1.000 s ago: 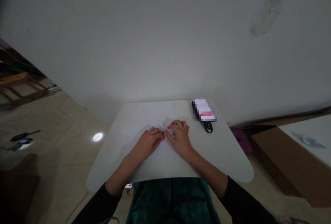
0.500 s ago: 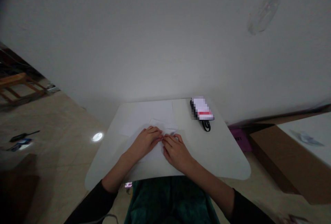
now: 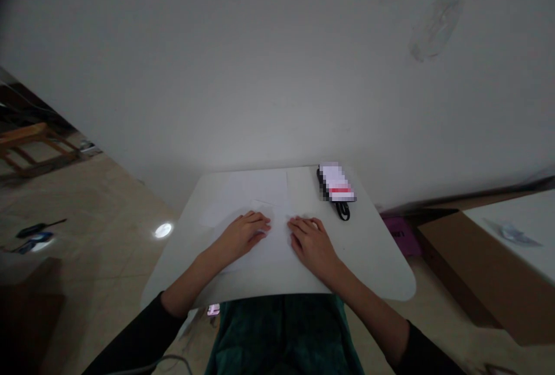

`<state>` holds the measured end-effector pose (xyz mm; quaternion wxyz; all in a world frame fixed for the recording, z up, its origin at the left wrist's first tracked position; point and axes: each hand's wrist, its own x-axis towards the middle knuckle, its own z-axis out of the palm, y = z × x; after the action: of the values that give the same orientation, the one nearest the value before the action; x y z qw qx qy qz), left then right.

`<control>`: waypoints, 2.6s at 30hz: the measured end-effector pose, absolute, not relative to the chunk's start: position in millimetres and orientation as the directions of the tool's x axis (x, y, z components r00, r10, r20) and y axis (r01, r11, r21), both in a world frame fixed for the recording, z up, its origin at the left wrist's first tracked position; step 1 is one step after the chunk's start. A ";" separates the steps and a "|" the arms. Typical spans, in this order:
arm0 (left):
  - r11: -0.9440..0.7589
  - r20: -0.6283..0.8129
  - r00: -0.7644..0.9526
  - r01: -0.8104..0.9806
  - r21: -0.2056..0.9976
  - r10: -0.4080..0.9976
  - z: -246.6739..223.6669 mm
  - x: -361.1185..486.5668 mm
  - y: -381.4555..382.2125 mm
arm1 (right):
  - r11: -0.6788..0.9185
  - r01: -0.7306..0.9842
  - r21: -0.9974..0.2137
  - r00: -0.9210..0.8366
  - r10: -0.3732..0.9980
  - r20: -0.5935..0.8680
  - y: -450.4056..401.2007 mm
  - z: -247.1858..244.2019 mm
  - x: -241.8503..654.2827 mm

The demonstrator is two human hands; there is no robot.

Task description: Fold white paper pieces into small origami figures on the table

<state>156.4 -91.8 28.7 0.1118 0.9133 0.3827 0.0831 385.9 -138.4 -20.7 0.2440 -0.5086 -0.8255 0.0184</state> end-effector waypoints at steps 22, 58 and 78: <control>-0.799 0.096 0.809 0.541 0.262 0.580 19.0 124.7 -107.7 | 0.544 0.776 -0.319 -0.429 0.826 0.366 -125.6 -18.3 347.6; -0.565 0.188 0.637 0.462 0.684 0.748 11.1 130.5 -92.0 | 0.705 0.649 -0.287 -0.551 0.695 0.462 -132.8 -30.0 370.9; -0.348 0.062 0.441 0.605 0.717 0.895 2.4 150.6 -66.1 | 0.718 0.603 -0.347 -0.588 0.694 0.415 -154.7 -18.7 373.7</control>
<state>150.6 -66.1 2.4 0.3156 0.7879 0.4760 0.2302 373.7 -154.7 -18.7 0.2690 -0.3656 -0.8870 0.0846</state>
